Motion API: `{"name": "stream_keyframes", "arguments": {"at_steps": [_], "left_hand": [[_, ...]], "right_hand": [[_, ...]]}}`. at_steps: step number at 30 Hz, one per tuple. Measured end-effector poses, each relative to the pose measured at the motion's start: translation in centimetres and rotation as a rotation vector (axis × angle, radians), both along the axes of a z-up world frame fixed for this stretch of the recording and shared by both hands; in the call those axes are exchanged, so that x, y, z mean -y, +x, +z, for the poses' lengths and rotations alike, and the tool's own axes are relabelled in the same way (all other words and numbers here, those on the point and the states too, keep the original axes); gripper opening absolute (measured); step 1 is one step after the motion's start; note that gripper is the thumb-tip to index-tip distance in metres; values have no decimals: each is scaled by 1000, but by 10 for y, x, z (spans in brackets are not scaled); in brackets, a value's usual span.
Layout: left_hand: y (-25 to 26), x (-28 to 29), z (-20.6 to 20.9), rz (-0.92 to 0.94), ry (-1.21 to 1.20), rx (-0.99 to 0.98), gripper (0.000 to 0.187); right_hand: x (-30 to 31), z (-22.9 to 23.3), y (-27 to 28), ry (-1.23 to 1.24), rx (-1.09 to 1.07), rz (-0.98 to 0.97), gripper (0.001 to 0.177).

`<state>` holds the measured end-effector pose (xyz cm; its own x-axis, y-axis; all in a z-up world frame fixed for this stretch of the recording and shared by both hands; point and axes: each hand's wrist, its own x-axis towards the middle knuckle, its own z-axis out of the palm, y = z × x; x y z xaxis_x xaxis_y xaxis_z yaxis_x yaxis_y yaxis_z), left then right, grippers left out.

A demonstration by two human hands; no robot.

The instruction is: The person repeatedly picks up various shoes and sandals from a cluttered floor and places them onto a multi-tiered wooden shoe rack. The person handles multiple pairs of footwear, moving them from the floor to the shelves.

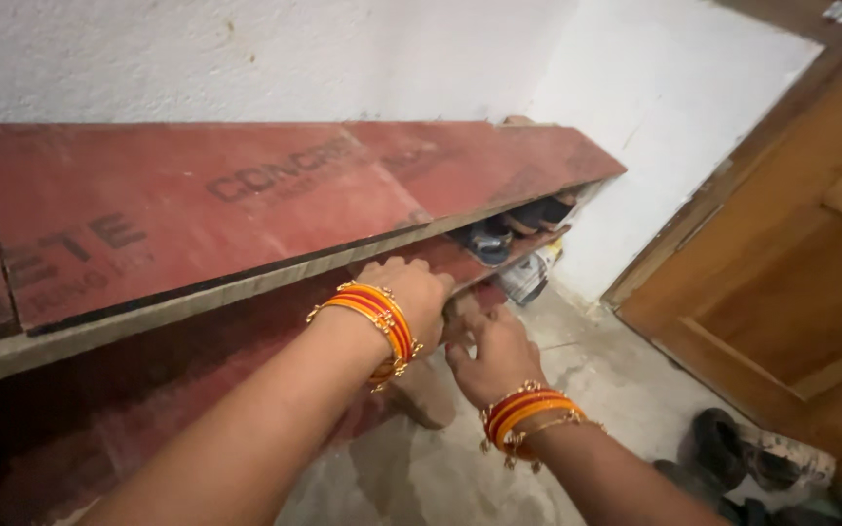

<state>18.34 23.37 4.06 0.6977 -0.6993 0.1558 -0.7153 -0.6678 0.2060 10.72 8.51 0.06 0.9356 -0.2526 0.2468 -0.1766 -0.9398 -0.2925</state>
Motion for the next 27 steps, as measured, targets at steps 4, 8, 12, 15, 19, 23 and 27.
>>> {"name": "stream_keyframes", "arguments": {"at_steps": [4,8,12,15,19,23,27], "left_hand": [[11,-3,-13,19,-62,-66,47],[22,-2,-22,14,-115,-80,45],[25,0,-28,24,-101,-93,48],[16,6,-31,18,-107,-96,53],[-4,18,-25,-13,-108,-8,50],[-18,23,-15,6,34,-76,43],[-32,20,2,25,21,43,50]], "right_hand": [[-2,-5,21,-36,-16,12,24],[3,-5,35,-118,-7,86,23],[4,-8,36,-72,-63,-1,23],[10,-5,29,-78,-106,-28,26],[18,7,15,-145,-194,-51,26],[29,21,-1,-169,-166,-48,28],[44,33,-18,-169,-54,11,27]]}}
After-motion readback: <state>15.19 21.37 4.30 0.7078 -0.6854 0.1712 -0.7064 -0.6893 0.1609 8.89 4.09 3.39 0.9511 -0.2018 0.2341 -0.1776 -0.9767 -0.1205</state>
